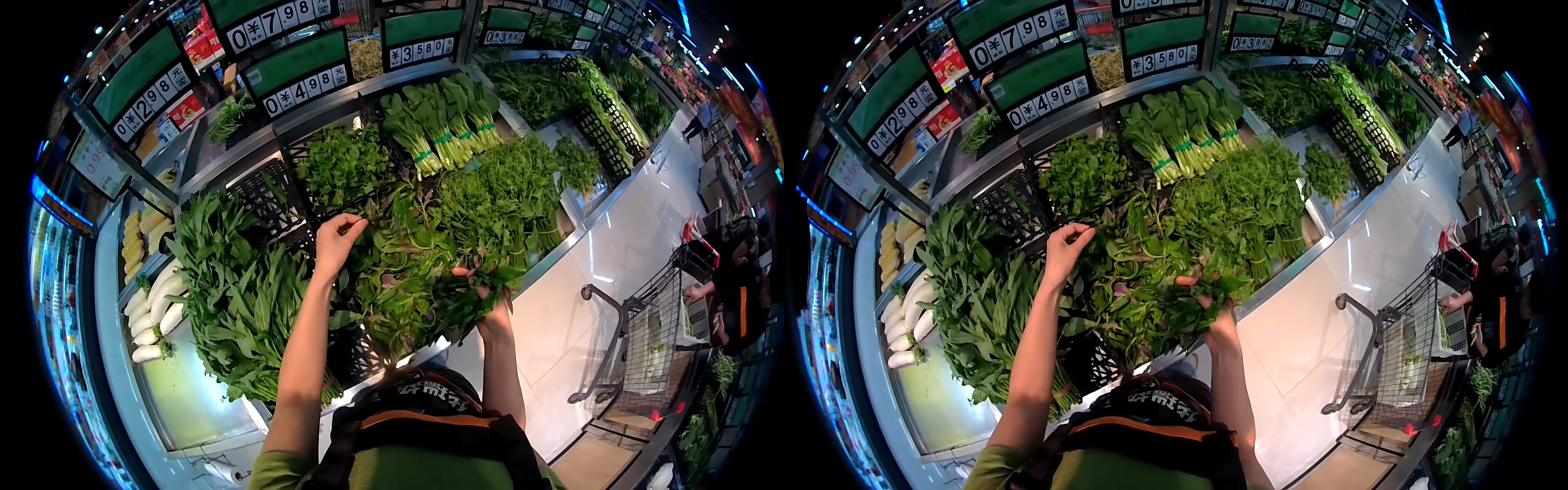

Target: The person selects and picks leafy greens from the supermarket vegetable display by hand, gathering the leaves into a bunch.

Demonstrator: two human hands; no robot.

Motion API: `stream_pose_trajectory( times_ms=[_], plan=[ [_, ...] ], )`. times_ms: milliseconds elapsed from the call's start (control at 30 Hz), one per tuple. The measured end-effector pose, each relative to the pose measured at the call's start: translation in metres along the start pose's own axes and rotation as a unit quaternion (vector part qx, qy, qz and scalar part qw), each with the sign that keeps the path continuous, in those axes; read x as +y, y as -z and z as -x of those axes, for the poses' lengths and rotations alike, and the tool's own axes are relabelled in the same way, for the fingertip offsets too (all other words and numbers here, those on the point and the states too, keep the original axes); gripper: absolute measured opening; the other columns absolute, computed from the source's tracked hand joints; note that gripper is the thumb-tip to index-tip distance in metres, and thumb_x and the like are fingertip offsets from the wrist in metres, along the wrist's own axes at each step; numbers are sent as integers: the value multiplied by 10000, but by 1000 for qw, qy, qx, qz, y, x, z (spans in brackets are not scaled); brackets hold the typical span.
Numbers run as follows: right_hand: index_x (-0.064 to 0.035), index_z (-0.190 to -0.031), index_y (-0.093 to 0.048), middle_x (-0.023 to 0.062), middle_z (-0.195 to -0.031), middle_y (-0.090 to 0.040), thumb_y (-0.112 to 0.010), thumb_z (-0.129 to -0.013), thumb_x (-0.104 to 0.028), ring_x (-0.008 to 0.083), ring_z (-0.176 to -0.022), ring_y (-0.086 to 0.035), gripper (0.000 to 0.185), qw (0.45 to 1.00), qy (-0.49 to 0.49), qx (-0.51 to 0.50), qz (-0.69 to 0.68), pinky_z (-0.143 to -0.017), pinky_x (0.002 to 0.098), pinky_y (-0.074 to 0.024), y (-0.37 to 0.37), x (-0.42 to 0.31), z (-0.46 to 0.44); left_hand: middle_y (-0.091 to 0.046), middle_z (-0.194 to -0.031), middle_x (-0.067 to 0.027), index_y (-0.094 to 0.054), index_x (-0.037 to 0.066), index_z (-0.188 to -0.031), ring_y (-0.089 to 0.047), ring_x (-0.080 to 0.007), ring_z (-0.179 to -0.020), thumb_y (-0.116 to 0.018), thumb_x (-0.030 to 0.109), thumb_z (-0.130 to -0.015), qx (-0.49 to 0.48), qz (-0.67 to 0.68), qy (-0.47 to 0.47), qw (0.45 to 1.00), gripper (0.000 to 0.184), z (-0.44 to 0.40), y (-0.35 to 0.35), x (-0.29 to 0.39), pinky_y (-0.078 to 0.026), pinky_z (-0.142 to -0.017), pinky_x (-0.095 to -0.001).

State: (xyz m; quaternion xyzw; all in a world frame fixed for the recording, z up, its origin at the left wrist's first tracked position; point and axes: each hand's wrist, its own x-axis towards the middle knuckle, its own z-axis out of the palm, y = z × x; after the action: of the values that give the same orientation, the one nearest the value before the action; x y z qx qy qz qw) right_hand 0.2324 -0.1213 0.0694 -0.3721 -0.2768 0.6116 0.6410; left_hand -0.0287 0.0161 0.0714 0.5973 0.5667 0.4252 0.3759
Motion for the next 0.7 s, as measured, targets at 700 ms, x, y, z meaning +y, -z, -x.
stream_pose_trajectory(
  times_ms=[700],
  plan=[
    [-39,-1082,-556,127,-1059,-609,-690,-765,-229,261,-1018,-567,393,967,-103,38,-229,-890,405,-474,53,60,-7,-618,-1098,-104,-653,20,-996,-587,-276,-998,-643,134,-802,-159,-100,-195,963,225,52,-36,0,-458,-861,-365]
  ],
)
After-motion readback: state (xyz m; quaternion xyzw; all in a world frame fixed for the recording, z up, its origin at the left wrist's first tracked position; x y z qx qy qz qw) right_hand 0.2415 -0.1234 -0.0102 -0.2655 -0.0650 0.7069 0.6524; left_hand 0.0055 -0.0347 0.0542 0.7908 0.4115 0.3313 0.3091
